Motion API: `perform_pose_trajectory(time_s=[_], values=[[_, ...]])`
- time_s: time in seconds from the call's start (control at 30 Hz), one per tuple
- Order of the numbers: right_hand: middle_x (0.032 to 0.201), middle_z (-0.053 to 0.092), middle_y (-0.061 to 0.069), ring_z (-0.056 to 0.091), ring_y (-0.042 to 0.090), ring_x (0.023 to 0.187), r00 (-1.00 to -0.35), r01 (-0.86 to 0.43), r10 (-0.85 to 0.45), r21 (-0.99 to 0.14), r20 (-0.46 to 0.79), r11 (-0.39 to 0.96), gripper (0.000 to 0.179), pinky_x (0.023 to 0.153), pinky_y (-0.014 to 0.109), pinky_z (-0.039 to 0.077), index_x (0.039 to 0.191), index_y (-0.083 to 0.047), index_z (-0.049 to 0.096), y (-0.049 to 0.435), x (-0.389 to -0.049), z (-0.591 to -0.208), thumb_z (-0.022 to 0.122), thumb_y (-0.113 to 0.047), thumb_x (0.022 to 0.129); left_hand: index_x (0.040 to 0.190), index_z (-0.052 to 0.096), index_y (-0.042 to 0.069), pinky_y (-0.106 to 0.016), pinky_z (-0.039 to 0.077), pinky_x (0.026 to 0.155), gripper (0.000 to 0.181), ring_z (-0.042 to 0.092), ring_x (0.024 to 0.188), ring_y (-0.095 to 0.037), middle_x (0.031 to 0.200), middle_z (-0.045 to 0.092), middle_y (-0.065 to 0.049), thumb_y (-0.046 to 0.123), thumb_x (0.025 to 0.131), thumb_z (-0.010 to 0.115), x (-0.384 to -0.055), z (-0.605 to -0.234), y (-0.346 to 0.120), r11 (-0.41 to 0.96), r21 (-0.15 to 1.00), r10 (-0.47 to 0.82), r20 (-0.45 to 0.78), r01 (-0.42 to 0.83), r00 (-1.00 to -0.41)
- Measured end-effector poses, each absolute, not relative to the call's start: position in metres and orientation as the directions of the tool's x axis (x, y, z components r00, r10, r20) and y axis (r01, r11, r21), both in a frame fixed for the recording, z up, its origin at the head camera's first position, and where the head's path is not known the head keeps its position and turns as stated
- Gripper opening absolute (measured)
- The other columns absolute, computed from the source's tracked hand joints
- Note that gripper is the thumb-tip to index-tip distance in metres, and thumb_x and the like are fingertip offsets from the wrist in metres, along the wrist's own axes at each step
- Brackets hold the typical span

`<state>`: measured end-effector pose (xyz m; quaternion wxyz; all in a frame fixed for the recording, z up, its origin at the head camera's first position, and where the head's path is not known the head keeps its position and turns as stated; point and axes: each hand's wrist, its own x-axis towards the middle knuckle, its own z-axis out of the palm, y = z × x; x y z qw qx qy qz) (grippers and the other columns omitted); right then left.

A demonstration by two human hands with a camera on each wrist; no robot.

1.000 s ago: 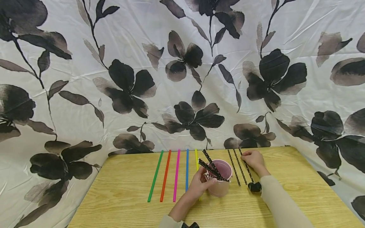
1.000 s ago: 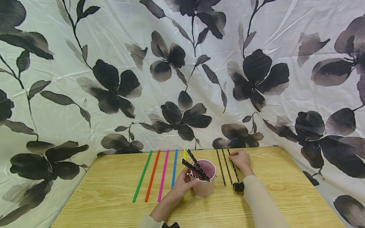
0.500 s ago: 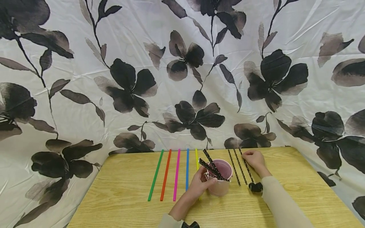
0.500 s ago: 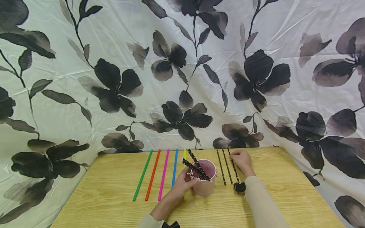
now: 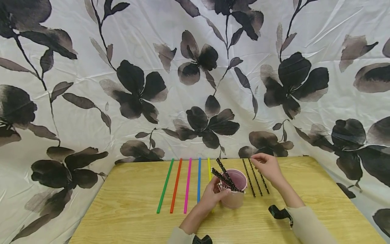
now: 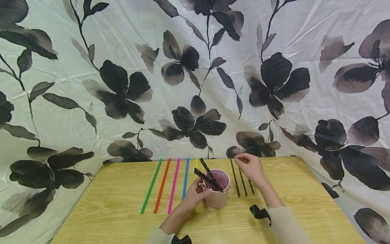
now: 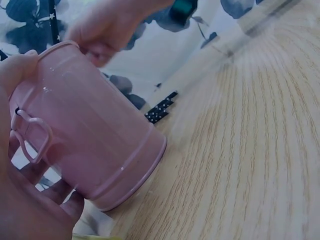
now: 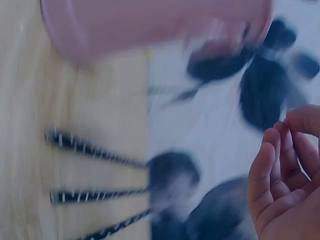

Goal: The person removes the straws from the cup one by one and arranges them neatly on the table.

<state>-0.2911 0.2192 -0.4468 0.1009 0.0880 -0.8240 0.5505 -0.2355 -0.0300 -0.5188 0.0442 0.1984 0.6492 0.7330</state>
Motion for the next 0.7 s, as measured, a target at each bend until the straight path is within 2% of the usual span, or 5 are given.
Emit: perform_pose_trajectory(time_s=[0.2, 0.37, 0.57, 0.7], values=[[0.079, 0.066, 0.009, 0.057, 0.016, 0.063, -0.941, -0.337, -0.146, -0.878, 0.305, 0.340, 0.012, 0.053, 0.027, 0.050, 0.101, 0.002, 0.070, 0.202, -0.248, -0.426, 0.068, -0.003, 0.090, 0.141, 0.042, 0.006, -0.029, 0.043, 0.096, 0.057, 0.051, 0.117, -0.025, 0.132, 0.050, -0.015, 0.009, 0.090, 0.067, -0.236, -0.517, -0.030, -0.147, 0.970, 0.315, 0.231, 0.193, -0.921], [0.081, 0.067, 0.009, 0.056, 0.013, 0.062, -0.916, -0.399, -0.195, -0.838, 0.350, 0.372, 0.011, 0.051, 0.026, 0.048, 0.099, 0.000, 0.071, 0.197, -0.223, -0.428, 0.069, 0.000, 0.088, 0.141, 0.042, 0.007, -0.030, 0.040, 0.100, 0.057, 0.049, 0.123, -0.026, 0.134, 0.050, -0.014, 0.011, 0.090, 0.068, -0.236, -0.518, -0.029, -0.136, 0.971, 0.314, 0.231, 0.197, -0.921], [0.085, 0.068, 0.005, 0.061, 0.014, 0.067, -0.893, -0.441, -0.261, -0.830, 0.367, 0.340, 0.017, 0.057, 0.027, 0.051, 0.101, -0.001, 0.070, 0.195, -0.209, -0.447, 0.074, -0.001, 0.084, 0.141, 0.042, 0.008, -0.031, 0.042, 0.096, 0.056, 0.051, 0.117, -0.022, 0.133, 0.050, -0.013, 0.013, 0.091, 0.067, -0.238, -0.520, -0.029, -0.137, 0.965, 0.323, 0.255, 0.222, -0.911], [0.086, 0.067, 0.002, 0.062, 0.012, 0.069, -0.888, -0.453, -0.258, -0.824, 0.382, 0.341, 0.024, 0.060, 0.027, 0.052, 0.104, -0.002, 0.070, 0.190, -0.206, -0.457, 0.074, 0.002, 0.081, 0.140, 0.044, 0.010, -0.030, 0.044, 0.093, 0.054, 0.051, 0.113, -0.020, 0.132, 0.051, -0.011, 0.011, 0.091, 0.067, -0.239, -0.521, -0.028, -0.126, 0.967, 0.318, 0.252, 0.223, -0.914]])
